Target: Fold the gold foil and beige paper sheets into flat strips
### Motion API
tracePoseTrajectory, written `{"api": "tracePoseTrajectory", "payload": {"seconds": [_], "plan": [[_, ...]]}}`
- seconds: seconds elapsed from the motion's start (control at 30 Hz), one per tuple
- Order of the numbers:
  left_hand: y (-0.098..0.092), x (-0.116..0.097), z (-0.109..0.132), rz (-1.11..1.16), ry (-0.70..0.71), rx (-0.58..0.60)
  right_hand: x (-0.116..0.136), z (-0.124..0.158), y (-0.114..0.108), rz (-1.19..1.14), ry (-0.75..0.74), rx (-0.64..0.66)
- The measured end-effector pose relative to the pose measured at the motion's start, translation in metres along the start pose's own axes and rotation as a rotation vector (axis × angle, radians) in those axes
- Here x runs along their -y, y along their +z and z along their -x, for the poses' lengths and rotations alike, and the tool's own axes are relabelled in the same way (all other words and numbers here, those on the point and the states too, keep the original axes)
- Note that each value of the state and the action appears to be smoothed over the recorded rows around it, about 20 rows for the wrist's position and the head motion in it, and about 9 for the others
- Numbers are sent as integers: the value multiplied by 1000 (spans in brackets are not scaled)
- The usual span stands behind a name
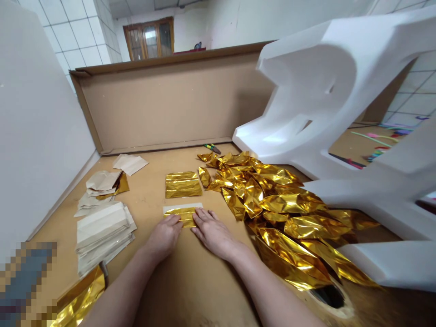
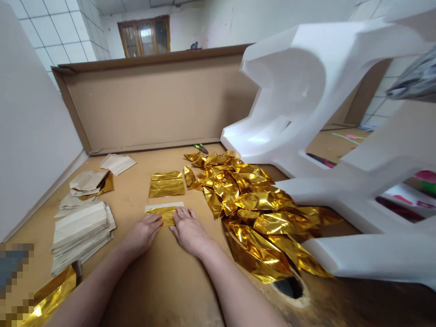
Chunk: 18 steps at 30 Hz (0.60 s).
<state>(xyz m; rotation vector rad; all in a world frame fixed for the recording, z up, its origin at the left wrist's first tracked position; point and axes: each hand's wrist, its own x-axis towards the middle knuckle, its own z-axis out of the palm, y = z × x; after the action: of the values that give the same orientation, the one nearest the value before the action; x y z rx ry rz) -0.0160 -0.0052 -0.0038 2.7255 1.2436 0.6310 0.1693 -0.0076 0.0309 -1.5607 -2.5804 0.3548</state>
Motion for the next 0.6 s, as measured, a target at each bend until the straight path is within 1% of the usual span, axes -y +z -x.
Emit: {"api": "tracePoseTrajectory", "payload": {"seconds": [0.2,0.3,0.37,0.47,0.6], "plan": [[-2,0,0,-10,15,24,3,0,6,25,-79,-101],[-2,0,-1,-4,13,21,10,0,11,32,-158,-104],[-3,0,0,7,9,24,14,0,14,20,-185,-100],[-4,0,0,16,-2,19,13,1,12,8,-158,-79],[-5,3,2,27,-4,7,2,5,0,19,-63,-31]]}}
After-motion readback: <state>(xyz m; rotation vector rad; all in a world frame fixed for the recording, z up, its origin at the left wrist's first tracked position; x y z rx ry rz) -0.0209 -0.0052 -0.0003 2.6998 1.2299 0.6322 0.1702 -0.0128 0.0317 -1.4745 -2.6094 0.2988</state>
